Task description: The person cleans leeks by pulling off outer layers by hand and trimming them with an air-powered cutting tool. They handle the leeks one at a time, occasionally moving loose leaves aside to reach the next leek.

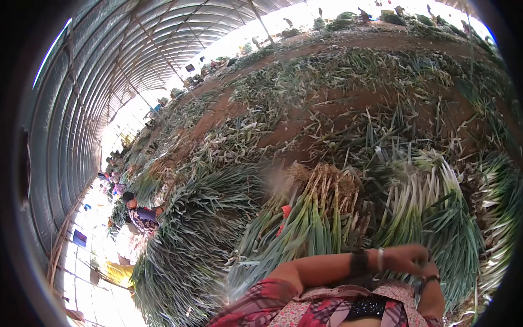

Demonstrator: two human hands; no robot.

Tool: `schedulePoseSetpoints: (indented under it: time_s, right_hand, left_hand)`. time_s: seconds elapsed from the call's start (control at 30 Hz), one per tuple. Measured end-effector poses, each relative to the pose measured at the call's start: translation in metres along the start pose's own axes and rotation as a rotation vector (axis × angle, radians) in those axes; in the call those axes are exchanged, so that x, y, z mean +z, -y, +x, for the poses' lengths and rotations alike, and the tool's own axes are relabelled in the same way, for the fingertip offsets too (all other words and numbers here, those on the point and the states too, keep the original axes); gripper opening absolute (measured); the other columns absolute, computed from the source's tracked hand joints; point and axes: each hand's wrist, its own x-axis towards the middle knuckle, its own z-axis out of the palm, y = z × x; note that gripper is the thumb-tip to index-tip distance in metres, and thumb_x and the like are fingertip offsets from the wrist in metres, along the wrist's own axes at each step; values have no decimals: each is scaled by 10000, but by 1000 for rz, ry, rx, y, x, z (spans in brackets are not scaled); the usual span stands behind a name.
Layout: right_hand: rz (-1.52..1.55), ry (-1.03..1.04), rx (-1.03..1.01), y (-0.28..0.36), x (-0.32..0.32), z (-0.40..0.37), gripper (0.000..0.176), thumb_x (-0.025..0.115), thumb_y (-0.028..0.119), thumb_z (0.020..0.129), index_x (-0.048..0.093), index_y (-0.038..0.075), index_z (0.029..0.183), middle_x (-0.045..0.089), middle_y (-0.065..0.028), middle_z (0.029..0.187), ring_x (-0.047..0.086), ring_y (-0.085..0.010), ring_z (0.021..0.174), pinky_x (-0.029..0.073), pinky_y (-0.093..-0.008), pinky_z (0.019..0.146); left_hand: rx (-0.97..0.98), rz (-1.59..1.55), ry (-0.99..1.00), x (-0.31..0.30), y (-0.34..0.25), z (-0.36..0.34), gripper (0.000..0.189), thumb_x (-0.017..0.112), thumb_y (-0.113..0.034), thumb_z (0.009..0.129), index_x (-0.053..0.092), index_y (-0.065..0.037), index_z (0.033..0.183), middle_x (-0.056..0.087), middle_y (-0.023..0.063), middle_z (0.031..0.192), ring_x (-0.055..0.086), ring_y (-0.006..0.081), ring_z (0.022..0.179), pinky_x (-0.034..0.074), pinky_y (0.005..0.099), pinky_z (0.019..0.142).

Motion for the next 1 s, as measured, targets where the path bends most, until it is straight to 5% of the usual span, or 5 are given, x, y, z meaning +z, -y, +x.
schedulePoseSetpoints:
  time_s: [0.17,0.37,0.7,0.73,1.0]
  right_hand:
    - [-164,-22,-32,-126,56,-71,845,729,186,593,367,23,1340,562,-263,1172,597,-397,971,497,-466,807]
    - [32,206,234,-118,86,-179,833,687,133,645,331,90,1397,542,-246,1201,584,-393,978,490,-445,801]
    - [-255,-212,-421,25,-12,-175,714,635,102,708,378,126,1374,523,-218,1193,560,-368,1008,480,-430,818]
    - [-250,-81,-17,38,-18,-163,777,656,119,666,358,100,1384,536,-204,1138,536,-366,1016,445,-452,861]
    - [-260,-118,-152,88,23,-133,854,666,209,638,297,60,1394,597,-166,1041,587,-355,950,457,-460,809]
  left_hand:
    - [-426,824,-686,-120,176,-115,500,676,-457,693,638,-14,921,601,226,939,570,381,921,438,467,807]
    - [-1515,556,-657,-176,253,-249,1119,657,-688,637,203,-96,1472,180,175,1519,184,395,1384,225,608,1054]
    - [-1691,422,-658,-179,313,-291,1336,766,-659,506,37,-118,1487,8,215,1534,58,404,1409,146,673,1046]
    - [-1710,429,-634,-181,319,-292,1334,768,-656,506,36,-128,1489,0,210,1536,40,403,1410,138,677,1044]
    - [-1684,412,-657,-178,316,-292,1340,758,-636,535,2,-65,1481,-45,202,1536,-7,402,1411,114,665,1049]
